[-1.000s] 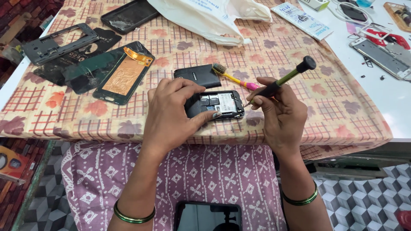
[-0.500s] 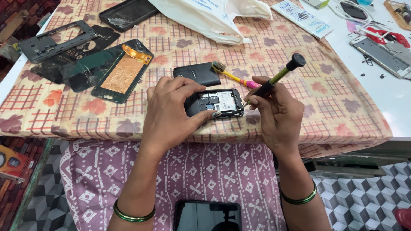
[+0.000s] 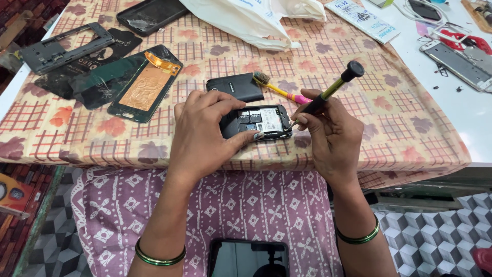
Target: The person uses a screwdriver to remove screws from the back of a disassembled mobile phone. They carefully unscrew multiple fasteners around the device's internal frame and place them on the table.
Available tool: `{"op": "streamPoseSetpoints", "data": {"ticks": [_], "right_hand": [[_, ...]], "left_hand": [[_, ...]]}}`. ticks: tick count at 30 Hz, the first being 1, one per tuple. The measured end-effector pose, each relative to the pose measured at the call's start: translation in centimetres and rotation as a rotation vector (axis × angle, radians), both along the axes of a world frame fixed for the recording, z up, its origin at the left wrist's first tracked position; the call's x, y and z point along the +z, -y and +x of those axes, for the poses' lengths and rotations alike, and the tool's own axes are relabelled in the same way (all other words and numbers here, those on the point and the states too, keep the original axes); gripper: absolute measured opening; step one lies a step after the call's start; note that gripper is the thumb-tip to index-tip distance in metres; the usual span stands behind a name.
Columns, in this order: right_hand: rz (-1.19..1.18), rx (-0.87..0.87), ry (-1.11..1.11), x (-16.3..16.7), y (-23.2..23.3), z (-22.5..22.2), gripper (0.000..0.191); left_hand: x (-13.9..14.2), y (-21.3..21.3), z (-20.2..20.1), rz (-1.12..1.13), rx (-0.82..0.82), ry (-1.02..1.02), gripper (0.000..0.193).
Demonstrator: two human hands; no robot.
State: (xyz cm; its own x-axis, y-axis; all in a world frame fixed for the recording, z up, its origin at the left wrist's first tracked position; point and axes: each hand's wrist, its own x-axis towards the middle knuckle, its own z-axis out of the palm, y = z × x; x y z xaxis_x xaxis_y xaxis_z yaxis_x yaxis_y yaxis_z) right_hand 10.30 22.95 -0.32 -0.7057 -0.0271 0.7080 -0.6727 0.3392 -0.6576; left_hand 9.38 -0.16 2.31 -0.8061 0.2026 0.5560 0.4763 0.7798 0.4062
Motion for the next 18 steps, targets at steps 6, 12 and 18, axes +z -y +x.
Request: {"op": "streamPoseSetpoints", "data": {"ticks": [6,12,18], "right_hand": [[0.019,-0.024,-0.004,0.19,0.01,-0.02,0.028],[0.016,-0.012,-0.004,0.40,0.10,-0.02,0.028],[0.004,-0.017,0.050,0.77,0.19,0.03,0.029]], "left_hand": [[-0.08,0.14,0.03,-0.001,-0.010,-0.023,0.048],[0.00,0.14,-0.08,-0.007,-0.007,-0.028,0.048],[0.14,0.11,-0.18,0.006,-0.001,0.004,0.049]]}}
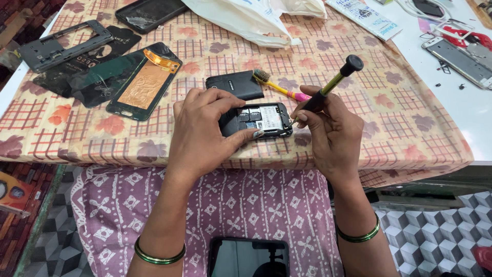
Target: The person uses a screwdriver to remove screws from the back of a disassembled mobile phone. They carefully unscrew multiple fasteners around the device's internal frame and place them on the table.
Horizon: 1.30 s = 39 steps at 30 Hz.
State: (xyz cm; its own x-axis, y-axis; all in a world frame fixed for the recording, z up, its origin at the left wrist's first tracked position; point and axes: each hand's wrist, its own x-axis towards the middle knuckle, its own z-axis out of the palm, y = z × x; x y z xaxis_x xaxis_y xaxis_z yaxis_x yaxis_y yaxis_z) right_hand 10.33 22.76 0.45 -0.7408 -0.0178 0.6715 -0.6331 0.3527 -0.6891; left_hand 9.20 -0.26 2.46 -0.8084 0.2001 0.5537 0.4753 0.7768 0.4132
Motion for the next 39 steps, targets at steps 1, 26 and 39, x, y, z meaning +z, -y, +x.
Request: {"op": "streamPoseSetpoints", "data": {"ticks": [1,26,39], "right_hand": [[-0.004,0.007,0.002,0.0,0.0,0.0,0.030],[0.165,-0.052,-0.101,0.8,0.0,0.0,0.029],[0.011,0.048,0.092,0.7,-0.3,0.2,0.001]], "left_hand": [[0.0,0.0,0.0,-0.004,0.000,-0.004,0.049],[1.8,-1.7,0.7,0.393,-0.286,-0.137,0.037],[2.6,-7.5,-0.9,0.673,-0.611,0.022,0.031]]}}
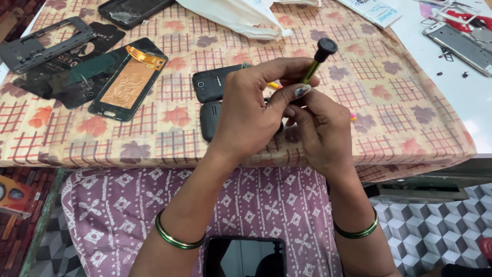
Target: The person uses a screwdriver to remove screws from the back of a disassembled mobile phone. They carefully unscrew multiple fasteners around the device's internal frame and place them on the table.
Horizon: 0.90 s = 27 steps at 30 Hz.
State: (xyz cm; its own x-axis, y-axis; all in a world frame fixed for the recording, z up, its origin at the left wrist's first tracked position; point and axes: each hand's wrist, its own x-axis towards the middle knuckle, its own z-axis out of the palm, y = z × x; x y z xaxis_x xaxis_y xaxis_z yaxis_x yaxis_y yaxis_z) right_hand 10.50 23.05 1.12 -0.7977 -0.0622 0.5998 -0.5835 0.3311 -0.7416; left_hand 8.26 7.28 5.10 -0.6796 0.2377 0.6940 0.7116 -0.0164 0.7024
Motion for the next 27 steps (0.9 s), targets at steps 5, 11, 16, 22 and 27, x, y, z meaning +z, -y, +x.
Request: {"op": "streamPoseSetpoints", "data": {"ticks": [5,11,16,22,27], "right_hand": [[-0.080,0.063,0.032,0.0,0.0,0.1,0.011],[-0.216,0.164,-0.071,-0.5,-0.4,0.1,0.022],[-0.328,0.138,-0.062,-1.1,-0.4,0.0,0.020],[-0.288,0.128,0.114,-0.5,-0.5,0.5,0.018],[-0.152,0.128,0.047,0.0,-0.4,0.5,0.017]], "left_hand": [[0.1,0.2,-0.1,-0.029,0.127,-0.129,0.024],[0.4,-0.9,0.4,-0.021,0.194,-0.171,0.026],[0.2,-1.2,0.4,-0.028,0.174,-0.212,0.029],[-0.2,0.3,-0.2,-0.062,-0.016,-0.104,0.019],[-0.6,0.5,-0.5,-0.054,-0.064,-0.016,0.021]]}}
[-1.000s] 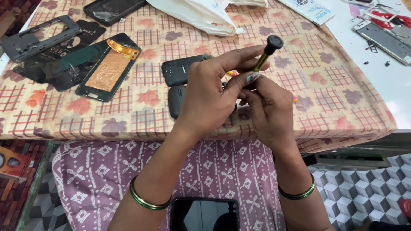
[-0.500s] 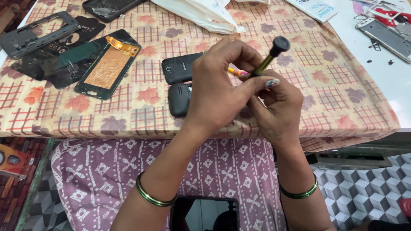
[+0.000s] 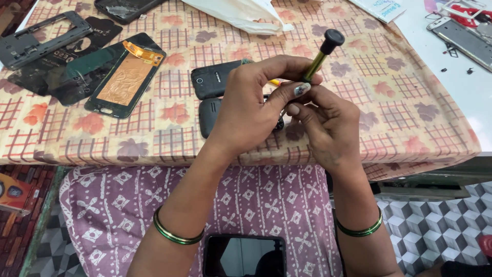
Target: The person uses a screwdriver to remove screws from the back of a disassembled mobile phone. They carefully unscrew multiple fasteners around the device's internal frame and place them on the table.
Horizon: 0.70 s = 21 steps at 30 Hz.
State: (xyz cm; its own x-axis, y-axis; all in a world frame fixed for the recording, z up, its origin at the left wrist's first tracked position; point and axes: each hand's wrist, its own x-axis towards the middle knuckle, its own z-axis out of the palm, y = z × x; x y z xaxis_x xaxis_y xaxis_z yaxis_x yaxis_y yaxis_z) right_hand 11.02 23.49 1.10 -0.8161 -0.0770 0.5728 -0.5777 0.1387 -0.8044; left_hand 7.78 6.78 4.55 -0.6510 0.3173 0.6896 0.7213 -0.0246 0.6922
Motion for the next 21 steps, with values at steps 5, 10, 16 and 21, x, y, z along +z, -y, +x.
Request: {"op": "streamPoseSetpoints", "data": {"ticks": [5,10,16,21], "right_hand": [[-0.104,0.072,0.053,0.0,-0.1,0.3,0.016],[-0.097,0.033,-0.022,-0.4,-0.2,0.3,0.020],[-0.208,0.043,-0.034,-0.5,0.0,0.1,0.019],[-0.104,0.020,0.047,-0.5,-0.2,0.1,0.019]], "left_hand": [[0.3,-0.3,0.3,0.008,0.120,-0.035,0.023],[0.3,-0.9,0.7,0.023,0.174,-0.081,0.028],[-0.2,-1.2,0.6,-0.006,0.196,-0.158,0.028],[-0.5,0.3,-0.1,-0.039,0.097,-0.232,0.020]]}}
